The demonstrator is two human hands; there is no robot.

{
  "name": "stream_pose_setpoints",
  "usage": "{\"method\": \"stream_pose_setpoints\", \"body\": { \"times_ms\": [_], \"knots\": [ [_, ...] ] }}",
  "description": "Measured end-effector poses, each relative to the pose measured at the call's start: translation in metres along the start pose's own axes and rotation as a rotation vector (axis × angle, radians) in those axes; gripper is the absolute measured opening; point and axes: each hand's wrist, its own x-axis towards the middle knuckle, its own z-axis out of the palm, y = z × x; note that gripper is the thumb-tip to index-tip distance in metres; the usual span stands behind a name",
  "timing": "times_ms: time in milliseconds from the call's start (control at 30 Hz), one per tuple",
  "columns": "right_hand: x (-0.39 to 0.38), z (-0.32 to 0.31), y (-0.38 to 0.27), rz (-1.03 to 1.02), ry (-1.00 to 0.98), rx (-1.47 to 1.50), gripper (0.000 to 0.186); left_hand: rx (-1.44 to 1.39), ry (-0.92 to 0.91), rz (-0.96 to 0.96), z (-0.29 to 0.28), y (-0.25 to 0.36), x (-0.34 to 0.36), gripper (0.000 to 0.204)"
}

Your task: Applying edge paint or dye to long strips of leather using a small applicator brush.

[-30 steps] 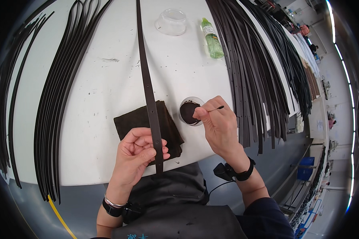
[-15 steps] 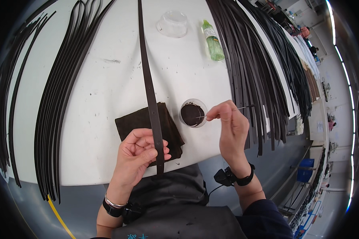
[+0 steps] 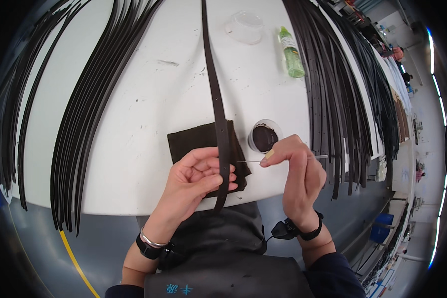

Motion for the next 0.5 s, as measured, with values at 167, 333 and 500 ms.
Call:
{"method": "stream_pose_setpoints", "body": {
  "times_ms": [167,333,500],
  "knots": [
    [0.0,0.009,-0.005,-0.375,-0.139,-0.213,0.014,-0.036,-0.045,0.026,-0.004,-0.003,0.0,0.04],
    [0.0,0.012,-0.005,-0.428,-0.175,-0.266,0.008,-0.035,-0.057,0.031,-0.004,-0.001,-0.001,0.04],
    [0.001,0.015,-0.006,-0.451,-0.206,-0.332,0.01,-0.023,-0.08,0.046,-0.005,-0.002,0.0,0.04]
  ]
}}
